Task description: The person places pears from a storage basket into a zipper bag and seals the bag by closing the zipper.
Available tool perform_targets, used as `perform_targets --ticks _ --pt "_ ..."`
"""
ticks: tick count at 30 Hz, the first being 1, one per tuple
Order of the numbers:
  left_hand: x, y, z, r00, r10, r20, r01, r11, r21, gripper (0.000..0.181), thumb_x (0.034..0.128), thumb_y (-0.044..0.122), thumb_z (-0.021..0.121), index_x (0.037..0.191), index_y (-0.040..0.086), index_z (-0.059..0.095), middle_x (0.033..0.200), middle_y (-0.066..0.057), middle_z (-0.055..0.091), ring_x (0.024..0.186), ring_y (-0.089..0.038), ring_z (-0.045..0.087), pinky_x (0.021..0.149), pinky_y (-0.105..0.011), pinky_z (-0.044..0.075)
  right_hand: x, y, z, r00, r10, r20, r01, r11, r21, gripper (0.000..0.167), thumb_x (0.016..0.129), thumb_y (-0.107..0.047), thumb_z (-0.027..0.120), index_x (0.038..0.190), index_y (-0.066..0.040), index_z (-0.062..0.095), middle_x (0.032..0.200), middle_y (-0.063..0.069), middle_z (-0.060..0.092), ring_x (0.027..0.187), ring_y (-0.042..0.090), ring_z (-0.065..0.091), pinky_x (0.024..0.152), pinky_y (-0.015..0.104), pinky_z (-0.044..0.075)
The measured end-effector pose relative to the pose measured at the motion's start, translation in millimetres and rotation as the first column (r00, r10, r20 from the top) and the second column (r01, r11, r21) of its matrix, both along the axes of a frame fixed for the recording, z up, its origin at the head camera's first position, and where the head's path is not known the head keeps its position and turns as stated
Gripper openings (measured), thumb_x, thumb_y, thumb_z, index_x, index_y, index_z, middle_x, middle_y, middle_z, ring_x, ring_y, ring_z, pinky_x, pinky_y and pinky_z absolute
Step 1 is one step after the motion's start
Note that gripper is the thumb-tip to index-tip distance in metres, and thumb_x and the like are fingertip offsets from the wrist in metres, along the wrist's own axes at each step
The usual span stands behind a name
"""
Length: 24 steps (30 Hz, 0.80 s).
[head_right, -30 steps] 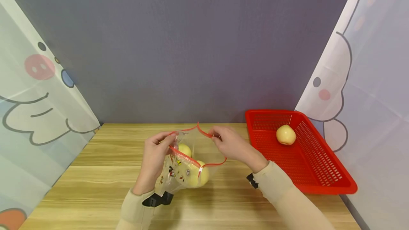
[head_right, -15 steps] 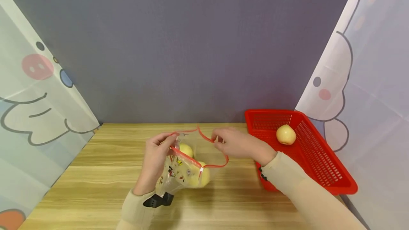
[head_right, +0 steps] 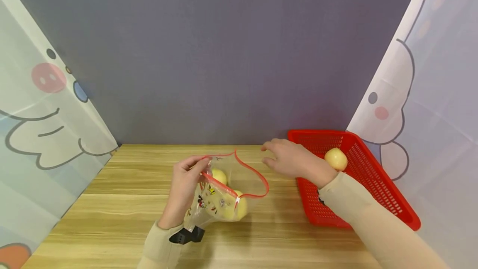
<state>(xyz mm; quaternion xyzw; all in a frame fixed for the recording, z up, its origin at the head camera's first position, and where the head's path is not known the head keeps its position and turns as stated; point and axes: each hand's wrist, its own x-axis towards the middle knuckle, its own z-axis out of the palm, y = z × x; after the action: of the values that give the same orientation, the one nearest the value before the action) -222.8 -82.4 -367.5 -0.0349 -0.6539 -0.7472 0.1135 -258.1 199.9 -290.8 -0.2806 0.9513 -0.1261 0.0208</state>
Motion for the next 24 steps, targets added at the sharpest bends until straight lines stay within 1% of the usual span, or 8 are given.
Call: perform_targets --ticks 5,8,13,15,17,20,22,24 --pt "0.6 0.7 0.7 1.000 0.004 -0.002 -0.004 1.000 -0.001 0.017 0.0977 0.006 0.067 0.105 -0.007 0.075 0.087 -0.025 0.066 0.060 -0.018 0.065 0.056 -0.035 0.063 -6.7 10.2 -3.4 0.997 -0.071 -0.040 0.072 0.997 0.017 0.061 0.099 -0.041 0.064 0.149 -0.008 0.051 0.148 0.019 0.051 0.137 0.043 0.044 0.109 0.063 0.041" --pt "0.5 1.2 0.6 1.000 0.008 -0.001 -0.008 1.000 -0.005 0.017 0.0971 0.005 0.067 0.104 -0.008 0.075 0.086 -0.024 0.066 0.060 -0.017 0.065 0.055 -0.035 0.062 -11.3 17.4 -5.1 0.992 -0.113 -0.049 0.114 0.993 0.022 0.075 0.098 -0.052 0.062 0.156 -0.010 0.042 0.156 0.023 0.040 0.142 0.048 0.034 0.111 0.067 0.037" --pt "0.0 1.4 1.0 1.000 0.010 -0.006 -0.010 1.000 -0.004 0.018 0.0965 0.005 0.068 0.104 -0.010 0.074 0.081 -0.020 0.066 0.060 -0.015 0.063 0.054 -0.033 0.062 -21.5 29.7 -9.5 0.985 -0.166 -0.041 0.168 0.984 0.050 0.096 0.093 -0.074 0.051 0.162 -0.012 0.027 0.163 0.027 0.023 0.146 0.054 0.023 0.112 0.072 0.030" --pt "0.3 1.2 1.3 1.000 0.008 -0.007 -0.008 1.000 -0.005 0.018 0.0967 0.006 0.068 0.104 -0.010 0.074 0.080 -0.019 0.066 0.060 -0.015 0.063 0.053 -0.031 0.061 -25.8 34.9 -11.7 0.983 -0.182 -0.032 0.183 0.981 0.056 0.099 0.093 -0.077 0.048 0.163 -0.012 0.023 0.164 0.029 0.018 0.146 0.055 0.019 0.114 0.073 0.024" --pt "0.7 0.9 1.4 1.000 0.009 -0.005 -0.009 1.000 -0.013 0.017 0.0967 0.006 0.068 0.103 -0.008 0.075 0.078 -0.017 0.066 0.058 -0.016 0.063 0.049 -0.028 0.058 -30.2 40.1 -14.0 0.980 -0.200 -0.016 0.201 0.978 0.059 0.100 0.093 -0.076 0.047 0.164 -0.011 0.019 0.164 0.030 0.014 0.147 0.056 0.014 0.116 0.073 0.017" --pt "1.4 0.6 1.6 1.000 0.013 -0.002 -0.013 1.000 -0.028 0.015 0.0967 0.006 0.068 0.101 -0.006 0.076 0.076 -0.015 0.066 0.055 -0.016 0.063 0.044 -0.025 0.052 -35.8 47.4 -18.1 0.973 -0.231 0.008 0.230 0.971 0.058 0.100 0.094 -0.075 0.046 0.164 -0.010 0.015 0.164 0.032 0.010 0.147 0.058 0.010 0.116 0.075 0.010" --pt "1.7 0.6 1.9 1.000 0.010 -0.002 -0.010 0.999 -0.030 0.015 0.0967 0.006 0.068 0.102 -0.005 0.076 0.076 -0.015 0.066 0.056 -0.016 0.063 0.045 -0.026 0.052 -38.9 51.9 -20.0 0.968 -0.250 0.022 0.249 0.967 0.057 0.101 0.094 -0.075 0.046 0.164 -0.010 0.014 0.163 0.033 0.009 0.146 0.059 0.008 0.115 0.077 0.009" --pt "1.7 0.5 2.1 1.000 0.004 -0.004 -0.004 1.000 -0.023 0.016 0.0968 0.006 0.068 0.103 -0.007 0.075 0.078 -0.018 0.066 0.057 -0.016 0.064 0.048 -0.027 0.056 -41.1 55.7 -22.0 0.964 -0.264 0.032 0.262 0.964 0.056 0.102 0.093 -0.075 0.047 0.164 -0.009 0.012 0.163 0.034 0.007 0.145 0.060 0.006 0.114 0.078 0.008"
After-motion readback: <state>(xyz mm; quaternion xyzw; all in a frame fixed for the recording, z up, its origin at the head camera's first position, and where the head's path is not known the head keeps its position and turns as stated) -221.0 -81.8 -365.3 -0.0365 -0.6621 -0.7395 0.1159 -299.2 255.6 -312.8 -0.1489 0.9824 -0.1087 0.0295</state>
